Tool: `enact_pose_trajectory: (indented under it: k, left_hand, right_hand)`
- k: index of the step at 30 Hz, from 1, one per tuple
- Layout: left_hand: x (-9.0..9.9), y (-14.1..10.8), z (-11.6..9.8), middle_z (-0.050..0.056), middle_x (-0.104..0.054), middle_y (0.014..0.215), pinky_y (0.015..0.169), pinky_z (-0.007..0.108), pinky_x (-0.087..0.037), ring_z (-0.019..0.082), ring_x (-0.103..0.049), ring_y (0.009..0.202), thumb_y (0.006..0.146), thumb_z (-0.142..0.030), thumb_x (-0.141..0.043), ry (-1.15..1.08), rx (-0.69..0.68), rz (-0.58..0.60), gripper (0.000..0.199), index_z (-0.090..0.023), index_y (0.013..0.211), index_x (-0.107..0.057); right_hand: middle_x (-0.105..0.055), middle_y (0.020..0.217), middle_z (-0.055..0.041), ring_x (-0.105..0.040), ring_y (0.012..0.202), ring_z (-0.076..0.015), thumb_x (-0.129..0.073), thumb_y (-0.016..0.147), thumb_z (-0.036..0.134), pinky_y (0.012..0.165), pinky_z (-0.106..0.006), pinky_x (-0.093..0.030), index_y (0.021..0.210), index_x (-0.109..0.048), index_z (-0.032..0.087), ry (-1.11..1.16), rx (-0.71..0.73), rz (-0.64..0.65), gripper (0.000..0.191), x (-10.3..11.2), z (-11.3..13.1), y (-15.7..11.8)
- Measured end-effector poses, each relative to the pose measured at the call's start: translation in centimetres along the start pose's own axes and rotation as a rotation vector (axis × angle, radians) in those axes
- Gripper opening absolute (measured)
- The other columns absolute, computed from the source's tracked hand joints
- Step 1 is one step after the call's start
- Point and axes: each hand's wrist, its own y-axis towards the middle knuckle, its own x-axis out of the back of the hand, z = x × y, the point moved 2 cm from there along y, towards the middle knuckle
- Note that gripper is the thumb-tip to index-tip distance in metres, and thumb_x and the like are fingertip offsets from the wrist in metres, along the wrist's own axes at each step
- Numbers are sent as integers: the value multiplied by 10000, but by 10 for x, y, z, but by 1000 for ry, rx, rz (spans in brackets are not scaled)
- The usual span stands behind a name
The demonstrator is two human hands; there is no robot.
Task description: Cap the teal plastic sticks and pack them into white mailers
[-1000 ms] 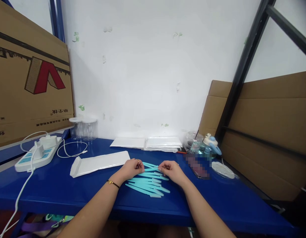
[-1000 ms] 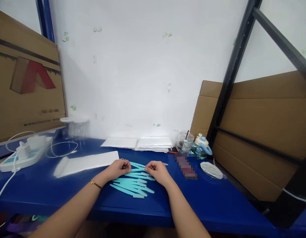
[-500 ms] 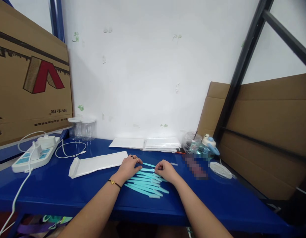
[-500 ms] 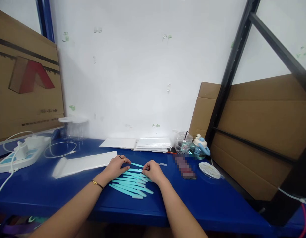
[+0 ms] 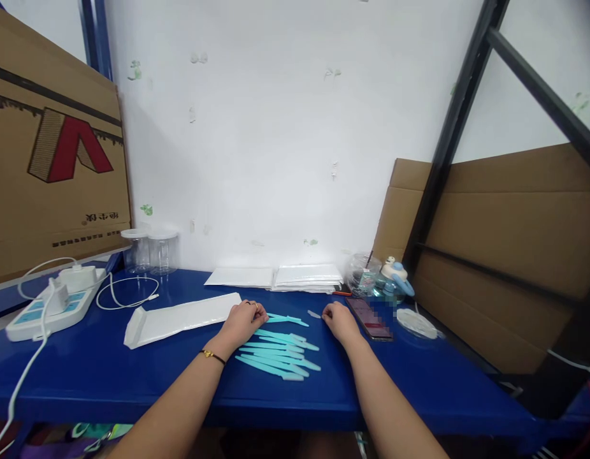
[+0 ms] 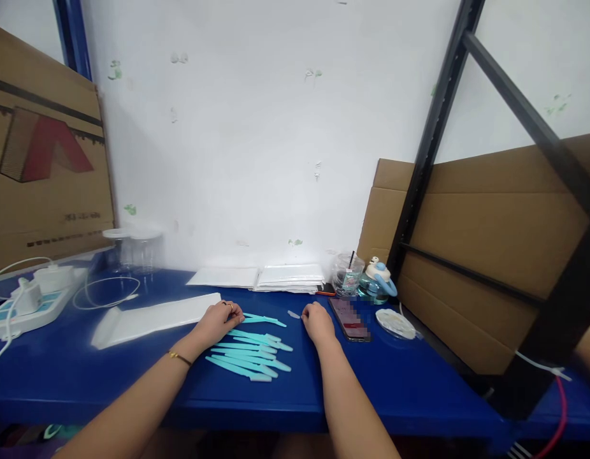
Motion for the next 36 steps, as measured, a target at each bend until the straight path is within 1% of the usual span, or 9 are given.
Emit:
enact_pose_trajectory:
  k: [4,8,15,18,20,23,26,29,36]
  left_hand:
    - [5,-2,-2,2,-625,768,688,271,-353,174,-550,800,826,-354,-472,-14,33,-2,204,-226,759,-616]
    - [8,-3,-4,5,-627,765,682,275,-358,178,-553,792,826,-352,-464,-27,36,0,208,-225,760,-615]
    - [7,-1,-1,5,-629,776,684,275,-367,180,-558,785,830,-361,-453,-38,44,9,220,-225,767,-615]
    - [7,0,1,5,-633,783,683,272,-366,178,-558,789,834,-354,-448,-45,37,4,219,-222,772,-612]
    - [6,0,1,7,-636,792,683,272,-366,176,-559,789,840,-351,-439,-52,29,-2,223,-220,783,-610]
    - [6,1,1,6,-637,796,682,273,-363,172,-559,784,845,-339,-434,-51,19,1,222,-217,784,-609]
    - [7,1,-1,1,-634,786,679,272,-361,168,-558,781,842,-329,-444,-55,13,3,211,-216,771,-608]
    - [8,0,-2,0,-632,787,678,271,-363,167,-559,775,841,-332,-446,-66,11,1,206,-221,779,-609]
    - [6,-1,-6,7,-630,786,691,274,-365,173,-551,794,833,-358,-461,-62,-19,12,212,-221,772,-612]
  right_hand:
    - [-625,859,-101,-591,818,-199,-561,776,164,740,-273,-399,764,-679,150,-22,-24,-3,119,-3,5,0]
    - [-647,840,-85,-597,815,-199,-608,746,193,742,-269,-409,770,-685,171,27,-10,2,83,0,3,-3]
    - [-648,676,-52,-596,664,-181,-629,672,136,621,-269,-412,626,-641,173,186,-84,-16,61,8,-9,-10]
    - [-641,638,-38,-590,610,-166,-649,677,209,572,-257,-417,649,-633,164,306,-59,2,56,12,1,-13]
    - [-654,659,-34,-602,601,-154,-613,732,304,553,-244,-434,759,-643,155,403,-15,32,154,14,13,-15]
    - [-670,717,-47,-628,649,-156,-587,752,411,579,-245,-465,886,-633,133,702,49,105,312,14,31,-18]
    - [-661,692,-43,-621,634,-158,-671,664,477,588,-261,-467,865,-642,123,980,65,167,409,13,42,-21]
    - [-655,676,-30,-612,617,-149,-698,630,498,581,-256,-460,841,-652,132,1005,60,191,425,11,46,-22]
    - [-651,605,-17,-599,560,-138,-684,658,449,565,-256,-465,843,-654,129,977,95,274,371,-2,57,-25]
